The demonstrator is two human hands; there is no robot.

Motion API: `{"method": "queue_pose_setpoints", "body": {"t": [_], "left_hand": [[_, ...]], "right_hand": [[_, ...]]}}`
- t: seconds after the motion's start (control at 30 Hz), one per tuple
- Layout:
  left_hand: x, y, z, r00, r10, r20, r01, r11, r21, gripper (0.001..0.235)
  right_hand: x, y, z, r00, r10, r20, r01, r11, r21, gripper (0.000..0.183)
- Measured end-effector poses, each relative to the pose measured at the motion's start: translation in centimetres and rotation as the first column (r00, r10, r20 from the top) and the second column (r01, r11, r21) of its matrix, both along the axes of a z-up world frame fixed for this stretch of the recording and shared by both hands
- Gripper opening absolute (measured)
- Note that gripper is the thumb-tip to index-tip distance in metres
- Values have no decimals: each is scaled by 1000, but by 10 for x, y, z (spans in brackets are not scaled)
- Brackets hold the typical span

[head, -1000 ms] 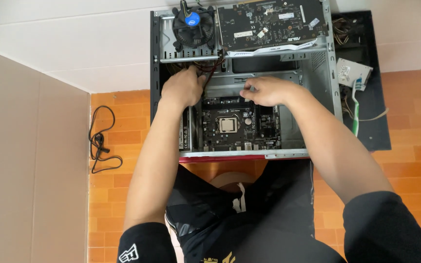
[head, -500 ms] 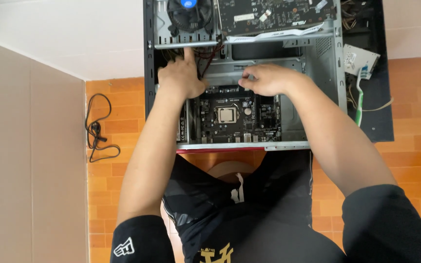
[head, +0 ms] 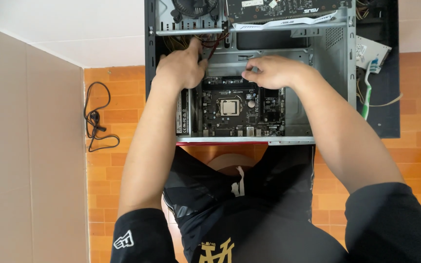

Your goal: The person works inside an open computer case, using a screwdriver to remove screws from the motherboard and power supply. They disconnect cables, remove the motherboard, and then reinstall it, securing it with screws and reconnecting the power cables.

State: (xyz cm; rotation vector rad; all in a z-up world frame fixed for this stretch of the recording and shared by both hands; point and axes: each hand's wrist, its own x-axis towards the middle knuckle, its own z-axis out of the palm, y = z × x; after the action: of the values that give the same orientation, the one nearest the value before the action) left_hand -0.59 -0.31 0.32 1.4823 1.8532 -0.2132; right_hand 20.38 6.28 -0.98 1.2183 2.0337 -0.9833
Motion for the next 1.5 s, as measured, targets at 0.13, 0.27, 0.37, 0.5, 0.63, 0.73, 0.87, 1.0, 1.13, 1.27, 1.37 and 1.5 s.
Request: {"method": "queue_pose_setpoints", "body": {"t": [0.13,0.27,0.37,0.5,0.63,0.73,0.87,1.0,1.13,1.27,1.37,1.5], "left_hand": [[4,4,-16,974,-35,-226,46,998,46,69],[5,-1,9,994,10,-107,-15,999,-44,76],[0,-3,4,1000,11,-14,-10,999,46,63],[-5,3,-33,993,-30,-113,53,977,208,64],[-2,5,-37,987,37,-156,7,961,275,44],[-1,7,-40,975,27,-221,32,965,262,52],[-9,1,-37,983,-39,-179,73,980,185,63],[-7,-3,-29,993,-116,-37,121,963,239,48],[-13,7,-60,983,-180,14,168,941,292,39],[-7,-2,-31,991,-133,13,129,977,172,50],[-9,-2,-41,990,-132,38,121,969,215,47],[-8,4,-58,995,-80,-57,92,962,256,43]], "right_hand": [[2,2,-5,1000,10,2,-10,1000,14,54],[0,1,-3,1000,12,-2,-12,1000,8,51],[1,2,-7,1000,7,3,-7,1000,10,52],[1,2,-7,1000,2,-5,-2,1000,16,50],[0,0,1,1000,-7,6,7,1000,9,52],[0,1,0,1000,-5,7,5,1000,4,52],[14,7,-28,975,10,-224,11,996,94,45],[15,6,-24,978,19,-207,3,995,104,47],[16,14,-38,974,53,-219,-30,994,103,49],[15,6,-25,977,17,-210,0,997,80,52],[16,6,-24,978,26,-205,-9,997,81,53],[16,5,-24,980,13,-198,4,996,87,53]]}}
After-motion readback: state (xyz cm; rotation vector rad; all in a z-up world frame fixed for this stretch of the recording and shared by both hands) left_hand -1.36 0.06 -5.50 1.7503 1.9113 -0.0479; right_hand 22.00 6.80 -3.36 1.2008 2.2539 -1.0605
